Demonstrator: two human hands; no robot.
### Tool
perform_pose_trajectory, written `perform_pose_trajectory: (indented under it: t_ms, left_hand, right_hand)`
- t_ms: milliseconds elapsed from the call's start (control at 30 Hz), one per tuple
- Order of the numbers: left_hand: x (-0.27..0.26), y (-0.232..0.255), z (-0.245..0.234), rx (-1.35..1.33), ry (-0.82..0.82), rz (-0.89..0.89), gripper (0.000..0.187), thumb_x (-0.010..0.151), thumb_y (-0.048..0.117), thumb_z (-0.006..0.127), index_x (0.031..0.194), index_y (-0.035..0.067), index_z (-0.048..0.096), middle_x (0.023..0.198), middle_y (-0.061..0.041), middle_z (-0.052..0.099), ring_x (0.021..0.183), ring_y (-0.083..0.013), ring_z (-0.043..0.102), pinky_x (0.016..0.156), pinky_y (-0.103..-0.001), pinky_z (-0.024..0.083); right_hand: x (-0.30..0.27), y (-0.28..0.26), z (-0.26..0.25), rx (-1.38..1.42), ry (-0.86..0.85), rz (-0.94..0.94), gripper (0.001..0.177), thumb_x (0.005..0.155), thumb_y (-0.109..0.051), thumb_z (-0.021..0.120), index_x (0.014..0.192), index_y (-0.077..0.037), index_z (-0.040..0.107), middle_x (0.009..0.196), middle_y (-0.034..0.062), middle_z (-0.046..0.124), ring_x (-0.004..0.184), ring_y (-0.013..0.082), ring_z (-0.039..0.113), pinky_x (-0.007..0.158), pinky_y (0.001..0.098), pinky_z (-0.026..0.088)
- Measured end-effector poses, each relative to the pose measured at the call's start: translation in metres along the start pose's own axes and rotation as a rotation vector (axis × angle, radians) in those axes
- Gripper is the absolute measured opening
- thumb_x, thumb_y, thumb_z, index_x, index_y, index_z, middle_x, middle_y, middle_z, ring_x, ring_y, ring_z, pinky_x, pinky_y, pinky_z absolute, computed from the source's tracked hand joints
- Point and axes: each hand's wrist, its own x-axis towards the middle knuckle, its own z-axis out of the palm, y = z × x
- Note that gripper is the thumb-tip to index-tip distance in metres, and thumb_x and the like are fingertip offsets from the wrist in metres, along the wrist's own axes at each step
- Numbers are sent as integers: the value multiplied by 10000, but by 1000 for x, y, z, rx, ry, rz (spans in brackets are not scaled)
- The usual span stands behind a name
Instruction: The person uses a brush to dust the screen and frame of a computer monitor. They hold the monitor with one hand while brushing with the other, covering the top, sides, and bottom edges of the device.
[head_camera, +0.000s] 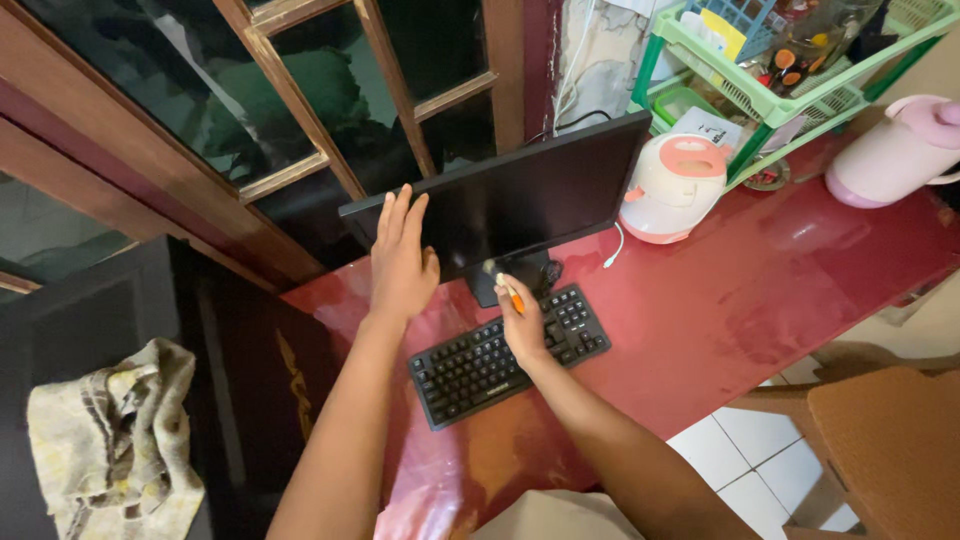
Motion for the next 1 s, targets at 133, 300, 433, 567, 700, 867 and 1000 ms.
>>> perform_pose_trajectory:
  t_ms: [133, 300, 433, 567, 700, 867, 1000]
  left_hand:
    - [-10, -3, -5, -74, 70, -18, 773, 770, -62, 631, 1512, 45, 440, 1644, -194, 318, 1527, -440, 283, 1237, -498, 297]
    - [-20, -6, -14, -125, 177, -92, 763, 795, -60, 637, 1522, 41, 428, 1652, -216, 296, 1533, -441, 274, 1263, -492, 256]
    - [-26, -7, -19, -200, 232, -163, 740, 821, -70, 618, 1526, 42, 423, 1661, -225, 260, 1536, -437, 267, 1256, -483, 270]
    - [-25, -15, -21, -212, 297, -209, 743, 827, -74, 612, 1534, 33, 409, 1655, -231, 254, 1525, -433, 272, 1249, -479, 266]
    - [-20, -28, -18, -289, 321, -232, 721, 865, -85, 583, 1550, 25, 388, 1645, -221, 317, 1529, -408, 323, 1265, -446, 270]
    - [-21, -36, -13, -368, 312, -229, 734, 853, -121, 538, 1556, 26, 384, 1646, -193, 341, 1532, -364, 354, 1242, -388, 313]
    - [-28, -39, -11, -427, 328, -269, 751, 864, -121, 517, 1574, 76, 372, 1658, -152, 352, 1525, -312, 386, 1131, -325, 412]
  right_hand:
    - [-5, 4, 2, -78, 196, -138, 334, 1037, -179, 616, 1328, -14, 617, 1289, 106, 683, 1192, 174, 633, 1040, 299, 485]
    - [2, 7, 16, -48, 200, -111, 338, 1030, -198, 623, 1310, -8, 628, 1264, 105, 687, 1156, 168, 640, 1011, 298, 500]
    - [-11, 6, 29, -66, 37, 20, 333, 1021, -206, 645, 1287, -7, 655, 1244, 91, 721, 1140, 168, 656, 1004, 295, 495]
    - [-18, 5, 30, -24, 154, -66, 346, 1034, -214, 616, 1319, -18, 620, 1233, 86, 689, 1126, 162, 644, 1000, 297, 500]
    - [-14, 12, 31, -5, 205, -87, 352, 1044, -217, 595, 1335, -18, 603, 1260, 82, 676, 1143, 152, 639, 1020, 299, 495]
    - [-24, 18, 51, -12, 22, 20, 336, 1037, -205, 618, 1300, 3, 651, 1243, 111, 718, 1142, 167, 660, 1036, 304, 489]
    - [-33, 17, 56, -46, 107, -64, 342, 1036, -207, 604, 1303, 7, 622, 1277, 92, 690, 1185, 172, 636, 1055, 308, 472]
